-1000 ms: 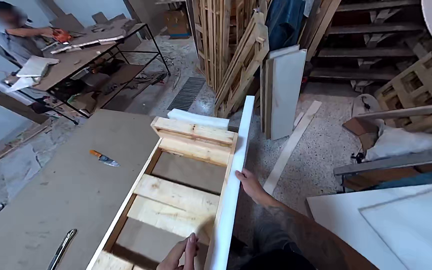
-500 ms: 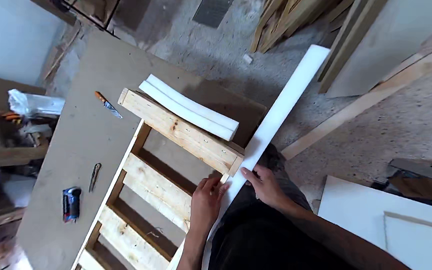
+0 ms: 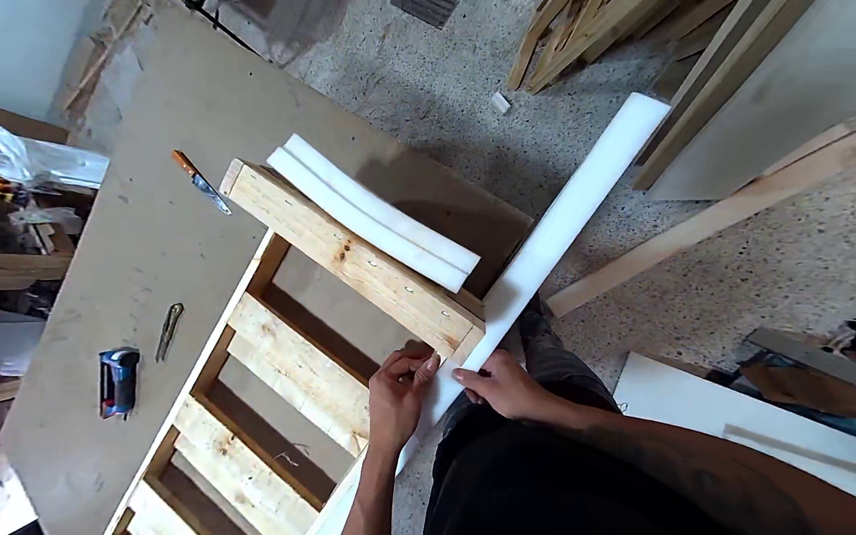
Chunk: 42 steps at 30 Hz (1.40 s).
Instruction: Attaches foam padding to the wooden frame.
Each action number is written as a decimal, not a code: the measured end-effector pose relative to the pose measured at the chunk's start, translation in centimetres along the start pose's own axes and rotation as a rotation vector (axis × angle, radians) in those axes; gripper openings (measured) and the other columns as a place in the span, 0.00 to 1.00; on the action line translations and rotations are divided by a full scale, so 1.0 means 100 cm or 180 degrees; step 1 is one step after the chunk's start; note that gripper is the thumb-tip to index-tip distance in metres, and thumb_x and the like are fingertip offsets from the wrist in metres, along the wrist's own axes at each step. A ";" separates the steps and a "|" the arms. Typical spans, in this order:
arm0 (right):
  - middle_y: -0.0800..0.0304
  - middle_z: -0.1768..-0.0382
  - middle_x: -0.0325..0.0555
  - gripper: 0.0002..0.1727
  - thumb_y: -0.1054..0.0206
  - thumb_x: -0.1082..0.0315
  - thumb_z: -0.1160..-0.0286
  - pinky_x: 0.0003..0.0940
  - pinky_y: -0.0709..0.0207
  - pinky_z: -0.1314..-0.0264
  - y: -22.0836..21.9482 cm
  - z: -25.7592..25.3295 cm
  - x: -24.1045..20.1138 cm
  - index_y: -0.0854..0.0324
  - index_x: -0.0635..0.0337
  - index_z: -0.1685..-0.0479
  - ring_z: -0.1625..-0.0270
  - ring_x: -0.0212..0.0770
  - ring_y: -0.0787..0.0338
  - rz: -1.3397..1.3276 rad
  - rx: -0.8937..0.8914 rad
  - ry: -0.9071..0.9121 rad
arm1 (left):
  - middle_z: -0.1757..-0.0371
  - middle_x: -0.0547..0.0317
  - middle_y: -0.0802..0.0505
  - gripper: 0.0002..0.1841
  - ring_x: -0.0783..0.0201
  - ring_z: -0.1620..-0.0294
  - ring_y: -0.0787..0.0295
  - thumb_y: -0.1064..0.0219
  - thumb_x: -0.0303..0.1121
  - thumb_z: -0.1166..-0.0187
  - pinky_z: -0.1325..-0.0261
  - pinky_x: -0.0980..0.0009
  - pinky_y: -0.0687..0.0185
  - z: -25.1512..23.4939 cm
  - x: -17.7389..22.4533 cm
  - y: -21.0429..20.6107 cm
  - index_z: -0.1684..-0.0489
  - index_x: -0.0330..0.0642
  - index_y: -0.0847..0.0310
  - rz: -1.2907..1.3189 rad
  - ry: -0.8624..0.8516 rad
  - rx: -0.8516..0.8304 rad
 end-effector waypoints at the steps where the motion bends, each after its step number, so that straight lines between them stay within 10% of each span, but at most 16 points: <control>1: 0.08 0.73 0.36 0.18 0.32 0.50 0.18 0.34 0.12 0.58 -0.002 0.001 -0.001 0.10 0.57 0.57 0.70 0.33 0.09 0.0038 0.0060 0.0040 | 0.55 0.66 0.03 0.11 0.69 0.53 0.06 0.25 0.45 0.22 0.48 0.69 0.06 0.001 -0.001 0.000 0.68 0.51 0.04 -0.0065 -0.0097 0.0058; 13: 0.08 0.69 0.48 0.19 0.31 0.53 0.16 0.40 0.11 0.55 0.046 0.015 -0.028 0.13 0.63 0.61 0.66 0.43 0.08 -0.0082 0.1335 0.0407 | 0.65 0.73 0.08 0.17 0.78 0.62 0.10 0.31 0.54 0.19 0.54 0.75 0.10 0.009 -0.008 0.002 0.67 0.54 0.06 -0.0487 -0.0497 0.0152; 20: 0.08 0.71 0.42 0.18 0.36 0.55 0.14 0.38 0.12 0.53 0.058 0.020 -0.035 0.14 0.61 0.64 0.66 0.38 0.08 0.0381 0.0801 0.0226 | 0.65 0.74 0.08 0.18 0.78 0.64 0.11 0.32 0.56 0.19 0.56 0.74 0.10 0.010 -0.004 0.003 0.68 0.54 0.06 -0.0690 -0.0372 0.0167; 24: 0.06 0.70 0.38 0.19 0.41 0.52 0.12 0.42 0.09 0.57 0.110 0.055 -0.131 0.09 0.53 0.59 0.67 0.37 0.07 0.1206 0.0469 0.0610 | 0.50 0.59 0.04 0.17 0.65 0.48 0.06 0.37 0.44 0.13 0.41 0.62 0.08 0.002 0.012 0.011 0.61 0.41 0.08 0.0070 0.0073 0.0798; 28: 0.09 0.37 0.41 0.25 0.54 0.52 0.06 0.50 0.17 0.29 0.146 -0.009 -0.238 0.15 0.55 0.35 0.34 0.39 0.11 0.1071 0.0917 0.2221 | 0.22 0.49 0.19 0.28 0.56 0.24 0.20 0.57 0.47 0.05 0.21 0.53 0.23 -0.029 0.065 0.022 0.19 0.35 0.32 0.1382 0.0051 0.1760; 31: 0.43 0.07 0.47 0.40 0.68 0.40 0.06 0.48 0.47 0.04 0.082 -0.085 -0.243 0.49 0.58 0.05 0.07 0.39 0.42 0.0688 0.0102 0.2419 | 0.06 0.64 0.37 0.37 0.63 0.09 0.38 0.66 0.64 0.09 0.12 0.52 0.36 -0.061 0.115 0.010 0.03 0.58 0.55 0.2013 0.0234 0.1864; 35: 0.54 0.03 0.38 0.42 0.70 0.36 0.08 0.47 0.57 0.01 0.061 -0.102 -0.243 0.58 0.51 0.02 0.04 0.34 0.52 0.0932 -0.0957 0.2106 | 0.05 0.65 0.40 0.34 0.65 0.07 0.43 0.62 0.58 0.06 0.07 0.55 0.43 -0.083 0.138 0.000 0.02 0.61 0.59 0.2351 0.0401 0.2008; 42: 0.59 0.03 0.34 0.42 0.73 0.34 0.09 0.46 0.59 0.00 0.044 -0.141 -0.268 0.63 0.45 0.01 0.04 0.32 0.55 0.0895 -0.1283 0.2002 | 0.12 0.64 0.26 0.34 0.61 0.17 0.24 0.61 0.64 0.10 0.21 0.45 0.23 -0.087 0.131 0.003 0.03 0.77 0.63 0.1934 0.0597 0.2022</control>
Point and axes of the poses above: each hand's wrist, its own z-axis away from the middle knuckle, its own y-axis out of the back of the hand, x = y × z, the point moved 3 cm from there along -z, towards the middle knuckle
